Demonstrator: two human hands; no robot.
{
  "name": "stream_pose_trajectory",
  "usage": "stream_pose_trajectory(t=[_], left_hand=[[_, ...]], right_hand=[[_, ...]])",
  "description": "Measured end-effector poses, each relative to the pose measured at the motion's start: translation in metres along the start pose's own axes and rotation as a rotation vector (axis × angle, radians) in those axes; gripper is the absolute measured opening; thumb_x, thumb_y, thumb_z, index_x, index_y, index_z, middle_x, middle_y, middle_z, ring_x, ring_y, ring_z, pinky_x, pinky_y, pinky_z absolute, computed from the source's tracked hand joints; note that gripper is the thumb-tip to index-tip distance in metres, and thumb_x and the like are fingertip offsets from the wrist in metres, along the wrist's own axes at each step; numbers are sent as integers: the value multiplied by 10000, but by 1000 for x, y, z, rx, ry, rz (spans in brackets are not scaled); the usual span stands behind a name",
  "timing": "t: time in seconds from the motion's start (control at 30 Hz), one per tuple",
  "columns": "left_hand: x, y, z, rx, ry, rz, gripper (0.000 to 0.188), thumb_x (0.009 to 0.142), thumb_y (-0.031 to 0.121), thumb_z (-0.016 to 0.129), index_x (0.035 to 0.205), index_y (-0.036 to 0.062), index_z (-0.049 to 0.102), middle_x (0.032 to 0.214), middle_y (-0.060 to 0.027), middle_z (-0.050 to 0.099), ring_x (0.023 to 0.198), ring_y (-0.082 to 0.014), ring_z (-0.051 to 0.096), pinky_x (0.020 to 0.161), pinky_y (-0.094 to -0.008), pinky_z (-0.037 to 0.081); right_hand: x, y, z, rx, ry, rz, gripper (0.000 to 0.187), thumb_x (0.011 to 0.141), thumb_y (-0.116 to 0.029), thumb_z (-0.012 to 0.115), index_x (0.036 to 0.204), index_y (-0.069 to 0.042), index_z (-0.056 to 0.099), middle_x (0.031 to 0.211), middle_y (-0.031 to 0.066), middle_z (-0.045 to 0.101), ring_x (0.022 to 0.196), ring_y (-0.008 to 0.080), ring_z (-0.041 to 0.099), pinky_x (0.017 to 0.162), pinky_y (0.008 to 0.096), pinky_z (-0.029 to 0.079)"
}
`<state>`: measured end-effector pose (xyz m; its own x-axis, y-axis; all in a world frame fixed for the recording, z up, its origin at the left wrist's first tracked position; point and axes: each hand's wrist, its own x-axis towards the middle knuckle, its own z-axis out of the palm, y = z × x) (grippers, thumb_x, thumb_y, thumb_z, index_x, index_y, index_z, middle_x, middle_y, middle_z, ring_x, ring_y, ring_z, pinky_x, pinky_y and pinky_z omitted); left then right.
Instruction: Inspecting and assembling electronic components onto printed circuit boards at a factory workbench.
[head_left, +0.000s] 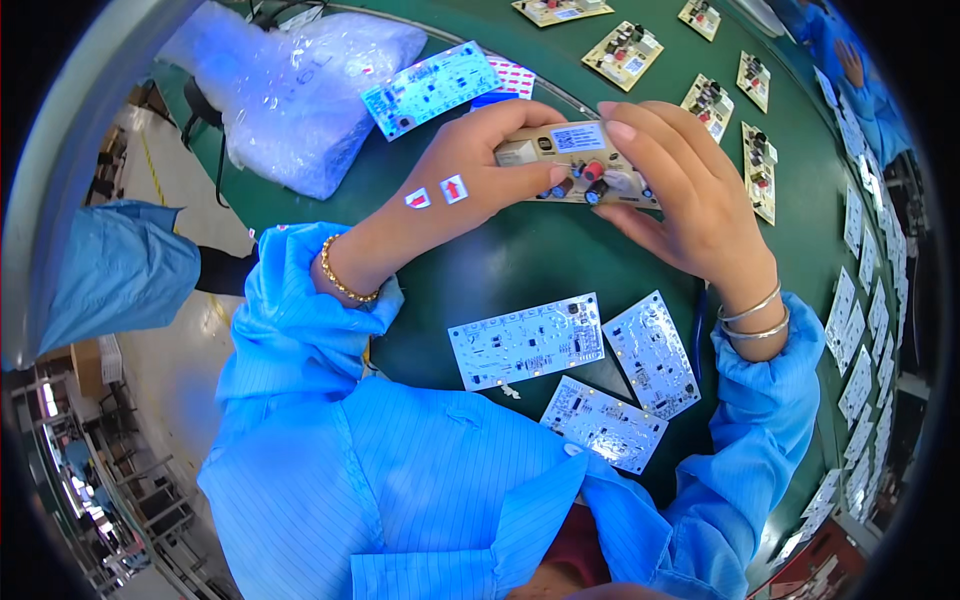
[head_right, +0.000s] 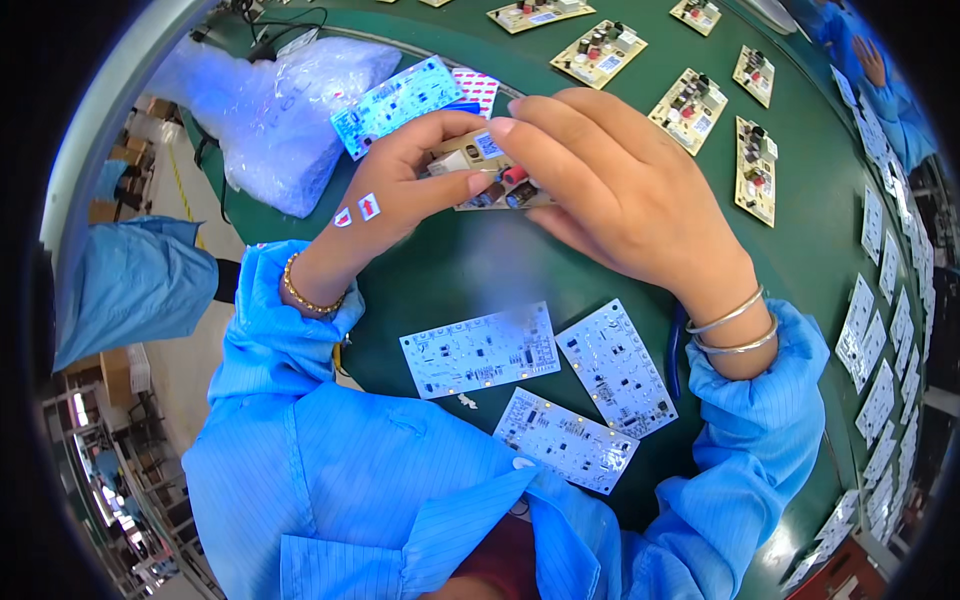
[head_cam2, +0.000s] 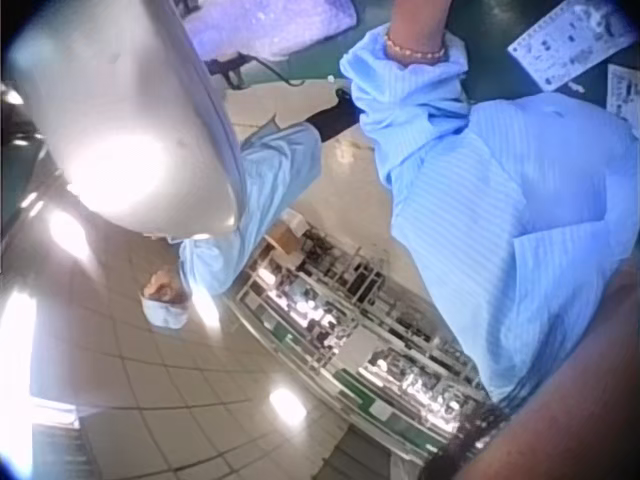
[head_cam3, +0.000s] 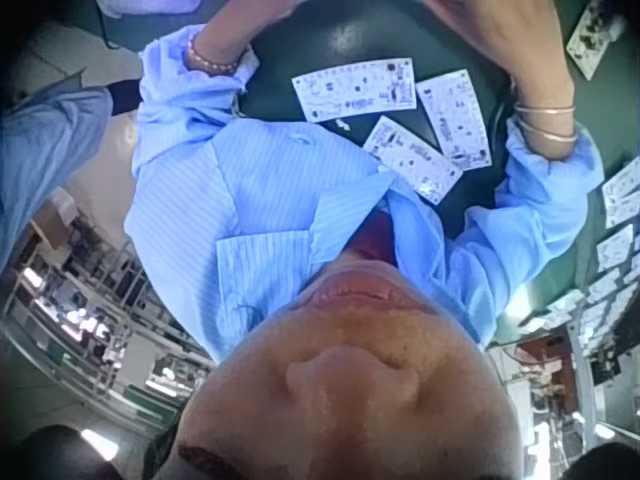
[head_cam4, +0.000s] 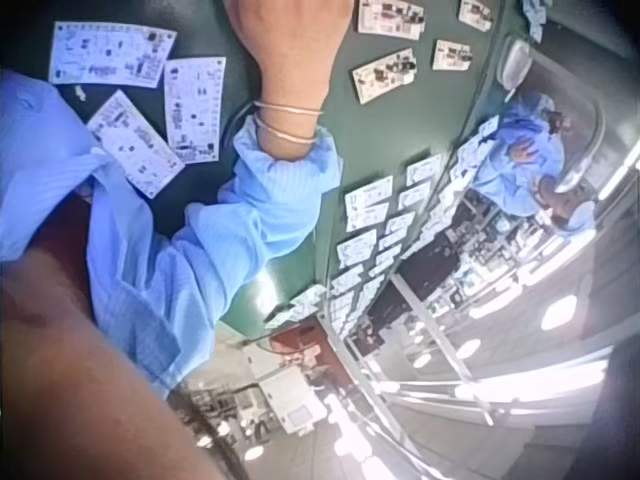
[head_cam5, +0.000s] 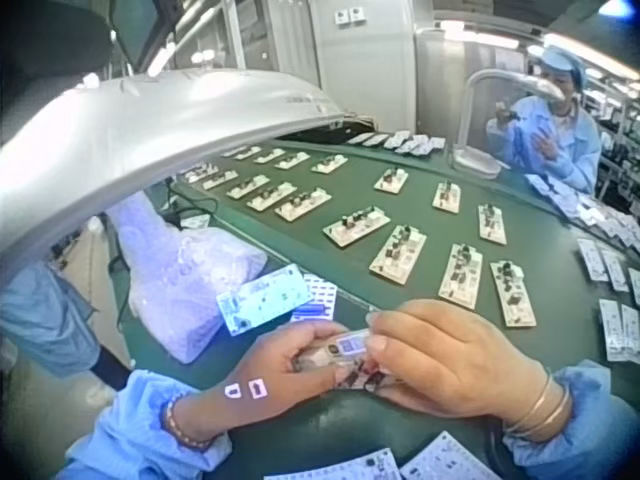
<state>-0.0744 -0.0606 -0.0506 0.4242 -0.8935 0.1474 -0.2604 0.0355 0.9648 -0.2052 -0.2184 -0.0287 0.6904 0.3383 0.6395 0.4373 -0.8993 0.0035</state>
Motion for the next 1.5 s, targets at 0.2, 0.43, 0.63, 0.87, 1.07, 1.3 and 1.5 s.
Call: stream_pose_trajectory(t=[0.2, 0.43, 0.63, 0.87, 1.07, 1.3, 1.5], left_hand=[[1, 0, -1, 77, 60, 80, 234, 725, 113, 597, 920, -7, 548, 800, -92, 581, 711, -145, 548, 632, -269, 434], [2, -12, 4, 96, 86, 138, 220, 703, 105, 601, 892, 6, 549, 787, -102, 572, 707, -196, 543, 630, -288, 424], [4, -17, 5, 140, 114, 192, 225, 670, 88, 606, 873, 16, 543, 807, -116, 564, 731, -248, 537, 641, -316, 422], [2, -16, 3, 169, 48, 187, 256, 715, 56, 548, 965, 23, 502, 869, -87, 537, 808, -180, 515, 710, -280, 418], [1, -24, -3, -95, 107, 191, 401, 701, 27, 522, 1090, 31, 427, 1036, -106, 446, 940, -193, 456, 780, -297, 404], [2, -12, -5, 460, 155, 662, 273, 760, 44, 458, 1028, -7, 462, 1144, -158, 383, 1072, -249, 370, 924, -342, 268], [-13, -5, -12, 600, -265, 663, 203, 650, 107, 594, 828, 17, 557, 756, -129, 537, 683, -298, 505, 628, -376, 403]], right_hand=[[4, 2, 4, -39, 20, -25, 524, 599, -120, 636, 1093, -52, 475, 1028, 104, 518, 872, 278, 527, 713, 340, 467], [-2, 0, 6, -38, -4, -33, 638, 529, -44, 689, 1113, -56, 432, 1066, 139, 511, 884, 301, 529, 718, 355, 468], [-4, 1, 8, -54, -31, -35, 702, 519, -17, 718, 1137, -55, 389, 1091, 160, 504, 904, 318, 527, 739, 373, 465], [-5, 0, 11, -60, 41, -28, 559, 548, -71, 664, 1076, -51, 480, 1041, 116, 522, 863, 276, 539, 705, 333, 474], [-10, 7, 6, -63, 62, -25, 541, 582, -103, 663, 1081, -53, 461, 1031, 129, 524, 865, 291, 535, 718, 357, 468], [-22, 12, -8, -55, 56, 64, 693, 553, -119, 754, 1124, -66, 366, 1076, 178, 508, 906, 329, 513, 760, 391, 432], [-70, 53, -48, -312, 282, 576, 565, 599, -205, 733, 1020, -29, 401, 966, 130, 501, 892, 253, 487, 763, 331, 393]])
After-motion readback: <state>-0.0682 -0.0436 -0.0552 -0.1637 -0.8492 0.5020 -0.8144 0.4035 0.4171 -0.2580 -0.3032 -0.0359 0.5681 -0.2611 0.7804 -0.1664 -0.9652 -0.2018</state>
